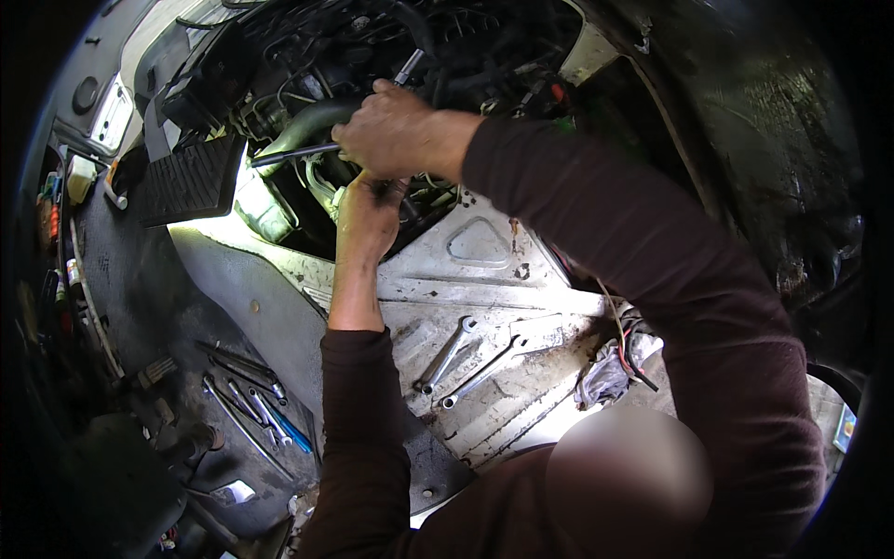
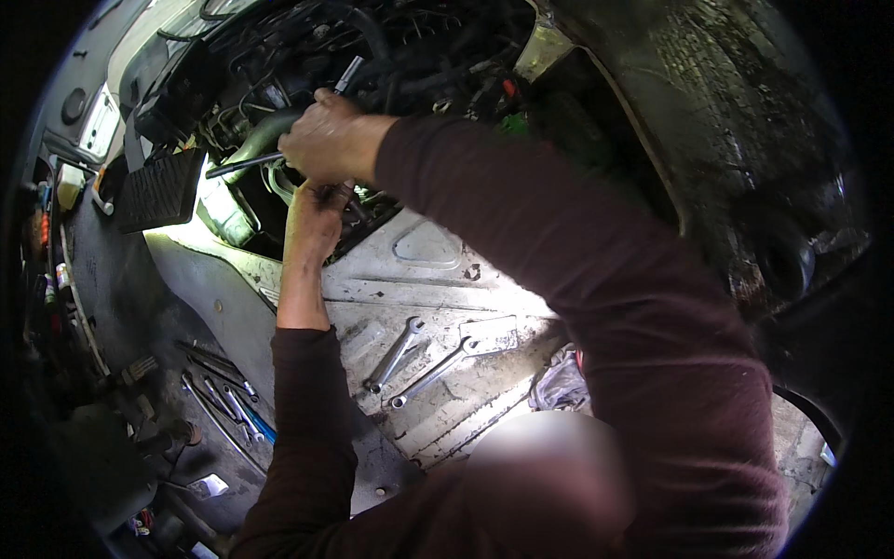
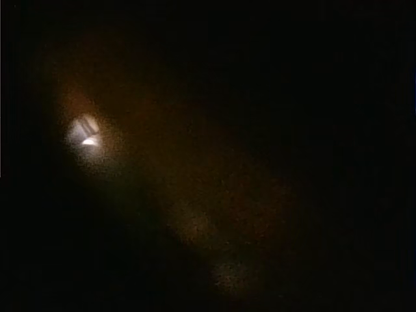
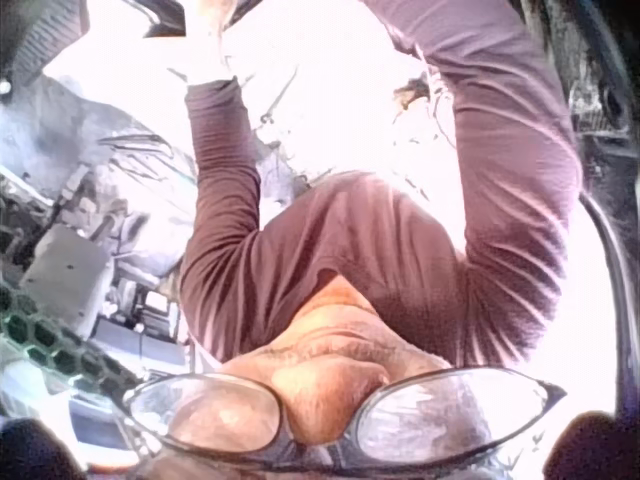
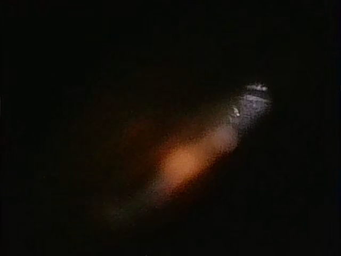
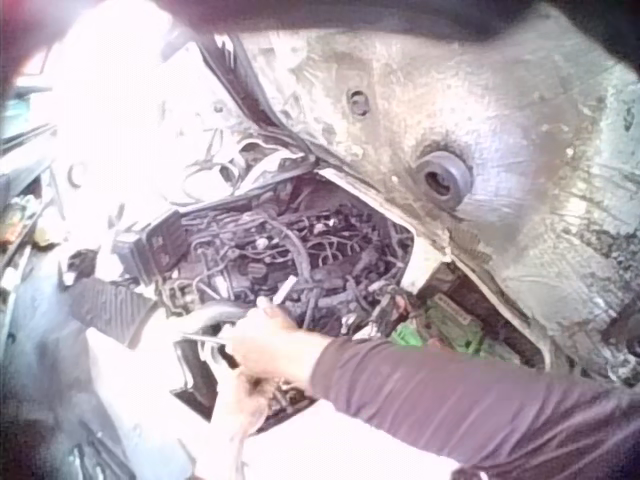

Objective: The person works on a vehicle engine with the hood open, using a wrench to tighten bolts on engine components. They briefly walk away to retrieve a tool and return to continue the repair.

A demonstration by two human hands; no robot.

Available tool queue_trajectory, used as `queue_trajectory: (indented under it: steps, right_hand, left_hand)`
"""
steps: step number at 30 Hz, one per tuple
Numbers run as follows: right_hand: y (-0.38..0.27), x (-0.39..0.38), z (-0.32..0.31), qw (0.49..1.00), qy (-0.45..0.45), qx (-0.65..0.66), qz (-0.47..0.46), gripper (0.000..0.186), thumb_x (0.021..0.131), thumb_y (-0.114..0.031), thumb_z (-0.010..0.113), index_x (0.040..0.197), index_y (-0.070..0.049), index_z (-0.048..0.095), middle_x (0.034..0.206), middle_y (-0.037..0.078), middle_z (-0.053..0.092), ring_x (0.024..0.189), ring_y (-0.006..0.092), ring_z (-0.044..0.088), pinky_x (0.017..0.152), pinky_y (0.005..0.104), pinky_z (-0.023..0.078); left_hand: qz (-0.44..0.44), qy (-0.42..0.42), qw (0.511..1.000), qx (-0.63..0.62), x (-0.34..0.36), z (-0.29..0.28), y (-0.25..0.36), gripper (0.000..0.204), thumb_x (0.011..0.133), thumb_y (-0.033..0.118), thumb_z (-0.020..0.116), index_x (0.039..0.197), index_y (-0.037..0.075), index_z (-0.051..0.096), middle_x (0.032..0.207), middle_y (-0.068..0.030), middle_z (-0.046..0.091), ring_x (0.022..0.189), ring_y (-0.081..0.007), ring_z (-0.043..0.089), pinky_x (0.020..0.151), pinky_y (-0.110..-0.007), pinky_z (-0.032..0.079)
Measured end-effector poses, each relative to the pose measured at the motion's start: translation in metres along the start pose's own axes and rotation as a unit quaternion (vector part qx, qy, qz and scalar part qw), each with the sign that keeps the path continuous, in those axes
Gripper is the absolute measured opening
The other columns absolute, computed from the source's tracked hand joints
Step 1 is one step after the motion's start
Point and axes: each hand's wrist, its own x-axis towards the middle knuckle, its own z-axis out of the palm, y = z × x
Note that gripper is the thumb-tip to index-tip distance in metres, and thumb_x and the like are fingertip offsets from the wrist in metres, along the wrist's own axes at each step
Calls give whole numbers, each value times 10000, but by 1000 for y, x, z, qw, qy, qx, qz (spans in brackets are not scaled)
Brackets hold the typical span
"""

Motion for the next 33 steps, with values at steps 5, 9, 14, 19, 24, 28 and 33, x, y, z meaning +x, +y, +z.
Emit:
queue_trajectory:
  steps: [5,9,14,19,24,28,33]
  right_hand:
    - [28,-8,34,989,91,86,-74,436,1037,-359,533,1329,-46,614,1119,137,748,1149,323,671,1093,487,387]
    - [31,-4,42,992,101,38,-72,427,1019,-337,554,1337,-59,620,1104,130,746,1097,302,686,1009,496,444]
    - [-37,22,14,988,-52,-35,138,307,954,-286,611,1173,-123,752,1042,56,771,986,278,725,900,568,457]
    - [-19,17,16,996,5,-38,84,380,965,-305,594,1284,-123,691,1094,67,770,1074,285,711,987,539,419]
    - [18,-12,19,992,45,120,-11,456,1013,-378,572,1317,-42,620,1081,154,739,1105,330,674,1060,510,399]
    - [33,-5,41,983,129,104,-83,434,1053,-381,501,1284,-34,621,1111,156,729,1122,329,662,1079,465,400]
    - [36,1,52,970,173,113,-130,404,1027,-384,557,1164,-11,625,1014,142,687,1001,311,616,988,442,459]
  left_hand:
    - [-24,-33,998,45,-4,5,9,269,953,215,709,1128,11,692,969,-199,746,887,-344,716,812,-405,515]
    - [10,-11,999,28,-1,13,-5,273,952,193,718,1121,-17,676,903,-141,730,838,-247,644,817,-369,497]
    - [156,-68,976,137,10,-1,-42,298,919,175,709,1165,10,674,1064,-226,733,1036,-397,691,914,-428,513]
    - [90,19,996,19,2,8,-19,299,917,198,722,1150,14,687,1069,-210,738,1024,-364,698,890,-406,510]
    - [9,-9,1000,8,-4,9,3,287,961,219,699,1155,8,679,959,-189,750,905,-331,729,819,-413,514]
    - [-3,6,1000,19,-3,15,5,269,976,200,705,1148,-6,679,929,-111,752,809,-164,630,796,-335,495]
    - [2,15,998,68,-4,11,6,281,964,209,713,1159,11,674,914,-133,741,791,-189,636,796,-338,498]
